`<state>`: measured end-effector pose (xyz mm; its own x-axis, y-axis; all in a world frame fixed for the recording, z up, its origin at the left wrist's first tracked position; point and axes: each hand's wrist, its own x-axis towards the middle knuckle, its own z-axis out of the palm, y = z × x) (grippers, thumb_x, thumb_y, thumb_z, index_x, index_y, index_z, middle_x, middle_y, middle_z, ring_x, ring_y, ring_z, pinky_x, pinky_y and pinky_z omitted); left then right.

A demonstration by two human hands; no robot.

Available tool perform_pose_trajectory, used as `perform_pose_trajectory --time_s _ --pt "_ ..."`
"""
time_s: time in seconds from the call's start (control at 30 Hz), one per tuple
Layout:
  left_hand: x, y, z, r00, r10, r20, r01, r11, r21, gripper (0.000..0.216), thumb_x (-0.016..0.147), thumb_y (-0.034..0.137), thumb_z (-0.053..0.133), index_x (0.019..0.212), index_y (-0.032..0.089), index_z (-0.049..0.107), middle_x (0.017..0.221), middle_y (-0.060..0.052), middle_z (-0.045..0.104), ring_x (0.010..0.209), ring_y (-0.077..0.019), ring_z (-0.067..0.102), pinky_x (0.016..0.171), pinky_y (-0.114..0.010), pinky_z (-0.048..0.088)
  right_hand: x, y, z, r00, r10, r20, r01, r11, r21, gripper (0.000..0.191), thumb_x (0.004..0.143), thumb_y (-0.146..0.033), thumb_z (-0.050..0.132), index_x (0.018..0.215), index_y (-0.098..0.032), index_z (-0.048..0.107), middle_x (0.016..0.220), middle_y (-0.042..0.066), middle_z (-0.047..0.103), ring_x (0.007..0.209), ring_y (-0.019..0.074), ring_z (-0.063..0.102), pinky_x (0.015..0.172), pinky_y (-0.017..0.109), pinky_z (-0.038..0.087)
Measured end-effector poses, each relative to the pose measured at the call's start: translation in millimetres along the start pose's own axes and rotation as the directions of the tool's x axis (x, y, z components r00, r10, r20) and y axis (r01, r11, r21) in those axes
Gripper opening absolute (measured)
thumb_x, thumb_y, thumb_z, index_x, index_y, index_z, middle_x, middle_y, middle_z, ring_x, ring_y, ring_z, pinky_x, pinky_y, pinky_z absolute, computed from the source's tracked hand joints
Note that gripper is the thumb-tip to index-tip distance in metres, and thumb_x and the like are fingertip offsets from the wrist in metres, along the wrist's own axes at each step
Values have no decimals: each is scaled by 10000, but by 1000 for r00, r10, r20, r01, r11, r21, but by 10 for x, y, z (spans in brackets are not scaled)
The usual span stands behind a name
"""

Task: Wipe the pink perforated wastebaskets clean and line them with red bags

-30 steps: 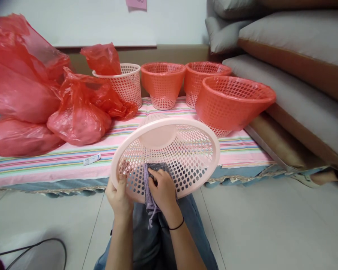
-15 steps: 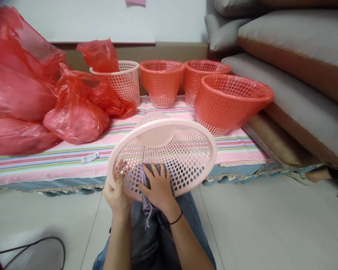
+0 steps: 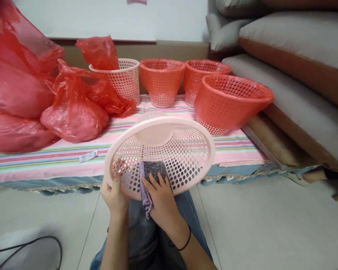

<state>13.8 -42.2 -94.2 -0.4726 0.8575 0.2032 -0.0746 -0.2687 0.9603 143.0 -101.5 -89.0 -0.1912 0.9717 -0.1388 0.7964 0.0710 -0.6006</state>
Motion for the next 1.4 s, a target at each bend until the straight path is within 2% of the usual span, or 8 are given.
perform_pose_trajectory --time_s 0.23,0.47,0.57,0.7,0.83,1.07,1.2,1.4 --pt "70 -65 -91 1000 9 5 -9 1000 -9 522 845 568 679 1161 154 718 1156 -137 740 1133 -308 687 1002 -446 535 111 340 -349 987 -35 -158 128 769 627 511 913 -291 584 1423 -261 594 1447 53 611 1349 261 564 1182 513 402" --pt "112 -31 -203 991 70 118 -89 983 159 379 841 499 702 1046 183 747 1020 -88 757 989 -267 713 886 -377 560 945 369 -748 852 -42 -523 276 883 380 589 907 -199 488 1491 -124 505 1521 115 531 1403 251 499 1217 437 345" --pt "142 22 -269 973 84 215 -142 952 271 320 845 479 707 972 190 763 935 -66 760 907 -243 712 809 -329 549 1343 348 -637 902 -158 -403 187 982 34 627 873 -77 436 1494 -127 502 1580 129 453 1483 270 373 1252 461 240" --pt "187 75 -339 954 47 295 -149 931 334 363 861 529 666 932 187 765 876 -63 759 840 -246 709 761 -328 541 1616 359 -309 984 -159 -80 133 955 -265 660 865 -144 574 1514 -94 461 1614 207 366 1501 367 297 1230 518 210" --pt "258 114 -385 978 23 208 -107 908 405 421 858 545 669 1086 197 728 986 -73 754 950 -272 705 861 -370 539 1664 393 -148 989 -110 -102 82 966 -245 916 835 -276 678 1594 -20 234 1473 266 512 1330 363 507 1141 456 359" --pt "254 76 -283 989 83 119 -104 979 177 412 868 429 705 1204 190 715 1196 -105 730 1169 -283 667 1065 -421 491 1719 466 -96 989 -126 -81 97 951 -294 678 889 -400 651 1499 -144 504 1653 172 302 1528 420 199 1239 550 158" --pt "196 33 -209 996 36 79 -41 997 62 398 880 421 701 1181 164 737 1173 -112 744 1181 -302 670 1077 -451 494 1684 462 -93 995 -93 -41 81 968 -237 552 965 -355 545 1495 -205 520 1625 131 372 1521 387 259 1230 582 188" --pt "168 -7 -214 1000 15 18 -15 1000 20 381 862 401 728 1155 159 751 1149 -108 753 1192 -301 671 1088 -443 493 953 364 -50 978 -208 -7 206 975 -86 516 954 -249 548 1469 -227 552 1591 92 435 1526 353 275 1246 575 225"
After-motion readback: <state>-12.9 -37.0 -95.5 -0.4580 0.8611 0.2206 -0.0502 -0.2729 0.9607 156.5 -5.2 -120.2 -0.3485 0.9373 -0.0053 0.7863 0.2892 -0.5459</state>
